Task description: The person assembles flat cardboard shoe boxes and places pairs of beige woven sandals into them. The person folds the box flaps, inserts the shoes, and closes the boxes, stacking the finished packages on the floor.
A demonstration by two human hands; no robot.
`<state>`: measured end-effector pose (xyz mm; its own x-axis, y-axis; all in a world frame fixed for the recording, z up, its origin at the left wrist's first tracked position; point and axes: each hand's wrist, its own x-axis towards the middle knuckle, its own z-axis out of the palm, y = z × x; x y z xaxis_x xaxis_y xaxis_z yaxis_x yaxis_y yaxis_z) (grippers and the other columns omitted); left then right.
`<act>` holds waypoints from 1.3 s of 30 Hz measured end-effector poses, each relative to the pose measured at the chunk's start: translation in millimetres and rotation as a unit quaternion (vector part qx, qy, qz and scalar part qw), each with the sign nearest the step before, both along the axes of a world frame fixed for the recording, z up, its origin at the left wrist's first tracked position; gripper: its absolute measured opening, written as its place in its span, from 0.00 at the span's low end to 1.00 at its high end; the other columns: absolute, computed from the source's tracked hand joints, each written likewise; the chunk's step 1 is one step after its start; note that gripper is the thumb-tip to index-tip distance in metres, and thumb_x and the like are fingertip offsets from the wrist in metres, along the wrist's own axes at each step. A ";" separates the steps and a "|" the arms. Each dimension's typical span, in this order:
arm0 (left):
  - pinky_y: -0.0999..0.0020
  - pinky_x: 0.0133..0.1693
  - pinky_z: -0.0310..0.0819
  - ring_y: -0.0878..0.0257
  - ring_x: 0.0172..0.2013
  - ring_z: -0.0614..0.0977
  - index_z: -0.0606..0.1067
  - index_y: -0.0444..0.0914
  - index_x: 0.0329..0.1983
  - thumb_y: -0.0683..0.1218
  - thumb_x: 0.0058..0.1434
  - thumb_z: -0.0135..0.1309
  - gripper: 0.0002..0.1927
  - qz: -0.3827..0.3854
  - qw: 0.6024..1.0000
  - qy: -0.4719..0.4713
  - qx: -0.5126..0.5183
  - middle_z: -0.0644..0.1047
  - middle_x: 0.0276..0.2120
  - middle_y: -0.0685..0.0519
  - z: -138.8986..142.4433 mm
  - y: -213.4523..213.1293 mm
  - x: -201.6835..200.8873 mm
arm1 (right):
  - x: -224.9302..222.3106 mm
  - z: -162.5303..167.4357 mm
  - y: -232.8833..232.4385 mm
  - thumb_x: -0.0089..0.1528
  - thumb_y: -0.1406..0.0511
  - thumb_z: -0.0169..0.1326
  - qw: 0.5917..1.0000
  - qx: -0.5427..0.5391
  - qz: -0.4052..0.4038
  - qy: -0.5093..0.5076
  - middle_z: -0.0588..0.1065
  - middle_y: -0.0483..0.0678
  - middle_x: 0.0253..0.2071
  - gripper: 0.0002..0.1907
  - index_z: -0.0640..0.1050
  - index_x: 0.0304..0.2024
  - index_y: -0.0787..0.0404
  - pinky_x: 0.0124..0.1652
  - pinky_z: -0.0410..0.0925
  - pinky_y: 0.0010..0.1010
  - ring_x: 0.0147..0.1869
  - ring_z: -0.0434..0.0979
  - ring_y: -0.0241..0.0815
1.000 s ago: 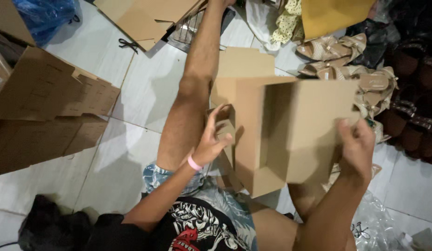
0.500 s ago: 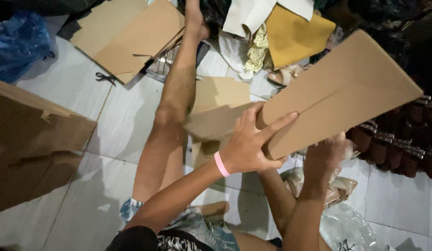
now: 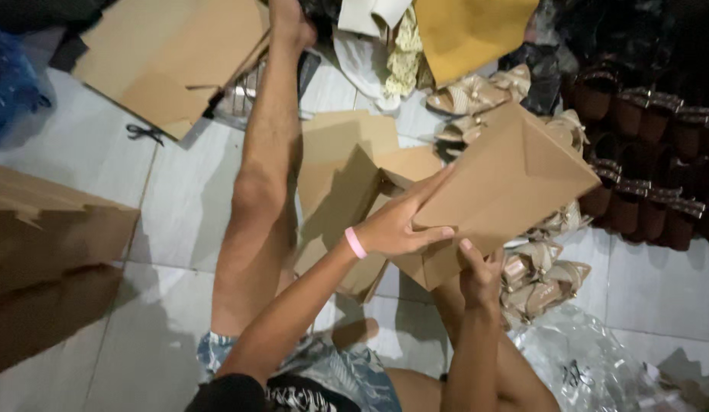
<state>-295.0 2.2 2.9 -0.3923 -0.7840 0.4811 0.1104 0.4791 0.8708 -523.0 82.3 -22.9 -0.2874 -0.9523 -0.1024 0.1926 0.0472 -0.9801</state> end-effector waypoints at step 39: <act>0.50 0.77 0.46 0.50 0.79 0.46 0.48 0.46 0.82 0.53 0.70 0.57 0.43 0.237 0.962 -0.098 -0.090 0.46 0.80 0.45 56.2 49.5 -36.4 | 92.7 34.7 -19.3 0.71 0.54 0.47 0.850 -0.151 0.151 -0.482 0.43 0.56 0.80 0.41 0.46 0.80 0.61 0.76 0.34 0.47 0.82 0.40 0.55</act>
